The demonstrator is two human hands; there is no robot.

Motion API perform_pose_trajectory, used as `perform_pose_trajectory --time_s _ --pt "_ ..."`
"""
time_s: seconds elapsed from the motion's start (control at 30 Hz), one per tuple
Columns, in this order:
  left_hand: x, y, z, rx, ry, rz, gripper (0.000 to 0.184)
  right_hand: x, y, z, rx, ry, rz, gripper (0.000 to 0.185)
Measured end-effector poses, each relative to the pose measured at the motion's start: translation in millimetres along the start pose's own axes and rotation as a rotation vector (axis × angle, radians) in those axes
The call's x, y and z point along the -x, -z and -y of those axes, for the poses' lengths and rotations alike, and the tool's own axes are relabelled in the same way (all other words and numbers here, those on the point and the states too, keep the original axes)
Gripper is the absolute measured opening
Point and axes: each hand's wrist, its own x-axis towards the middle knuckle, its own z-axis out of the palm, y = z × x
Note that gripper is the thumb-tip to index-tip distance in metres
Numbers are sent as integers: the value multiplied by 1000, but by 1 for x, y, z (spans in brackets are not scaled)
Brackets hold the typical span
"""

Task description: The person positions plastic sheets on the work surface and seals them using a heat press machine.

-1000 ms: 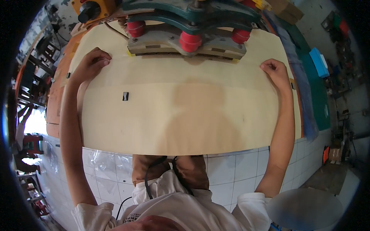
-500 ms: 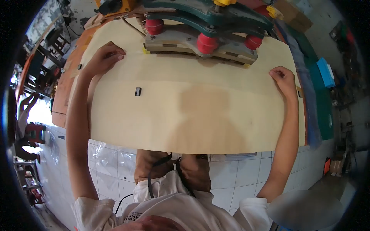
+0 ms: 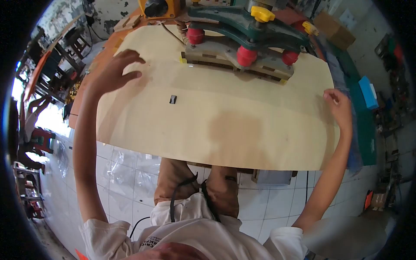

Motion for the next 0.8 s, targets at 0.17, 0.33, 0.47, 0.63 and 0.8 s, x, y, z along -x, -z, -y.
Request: perform_pose_trajectory --time_s 0.17,0.33,0.47,0.63,0.8 --pt "54 -7 -15 219 47 -8 23 70 -9 25 -15 -120 2 17" --pt "90 -30 -21 316 196 -194 17 116 -33 13 -170 -215 -137 28" --pt "103 -45 -10 455 271 -288 18 128 -39 -3 -277 -146 -257 35" --pt "108 -50 -2 620 343 -346 20 128 -38 -1 -367 -149 -306 38" --pt "110 -46 -6 664 377 -348 22 132 -35 -9 -423 -198 -297 39"
